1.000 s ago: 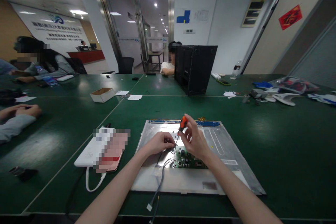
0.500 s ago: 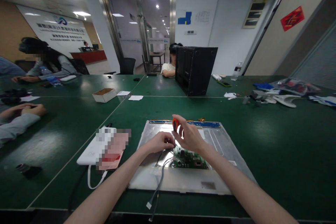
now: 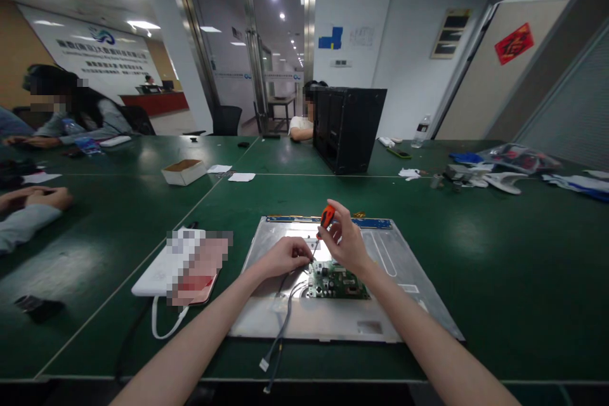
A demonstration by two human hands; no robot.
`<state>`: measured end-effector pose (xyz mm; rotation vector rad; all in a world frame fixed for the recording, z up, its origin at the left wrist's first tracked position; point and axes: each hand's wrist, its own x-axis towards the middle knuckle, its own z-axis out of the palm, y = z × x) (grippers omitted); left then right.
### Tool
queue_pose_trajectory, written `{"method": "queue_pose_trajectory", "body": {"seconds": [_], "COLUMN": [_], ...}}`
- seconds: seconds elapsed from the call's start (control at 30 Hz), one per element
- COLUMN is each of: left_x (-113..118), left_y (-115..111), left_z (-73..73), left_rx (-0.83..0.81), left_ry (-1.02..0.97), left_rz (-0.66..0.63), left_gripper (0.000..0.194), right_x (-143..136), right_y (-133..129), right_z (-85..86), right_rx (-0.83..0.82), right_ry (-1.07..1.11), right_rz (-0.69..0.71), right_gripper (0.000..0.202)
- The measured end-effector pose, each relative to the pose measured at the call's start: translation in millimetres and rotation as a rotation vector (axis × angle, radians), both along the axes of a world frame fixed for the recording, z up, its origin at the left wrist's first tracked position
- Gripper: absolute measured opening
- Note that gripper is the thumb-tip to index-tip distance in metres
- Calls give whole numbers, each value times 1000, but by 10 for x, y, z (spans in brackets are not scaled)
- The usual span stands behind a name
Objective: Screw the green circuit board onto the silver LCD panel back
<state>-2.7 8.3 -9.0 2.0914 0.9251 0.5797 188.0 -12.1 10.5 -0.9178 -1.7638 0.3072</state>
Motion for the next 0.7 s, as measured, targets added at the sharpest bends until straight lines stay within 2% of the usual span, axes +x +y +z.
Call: {"method": "queue_pose_trajectory", "body": {"seconds": [0.2, 0.43, 0.7], "left_x": [-4, -19, -17], "left_y": [-11, 7, 16], "left_z": [9, -33, -50], "left_rx": [3, 5, 31], "left_ry": [22, 12, 20], "left_rz": [2, -5, 9], "left_gripper": [11, 9, 8], "right_x": [2, -40, -31], "right_y": [-32, -72, -46], "right_z": [1, -7, -47], "right_rx": [72, 30, 96], "right_ry": [-86, -94, -108], "right_rz": [-34, 38, -16], "right_gripper": [55, 67, 62]}}
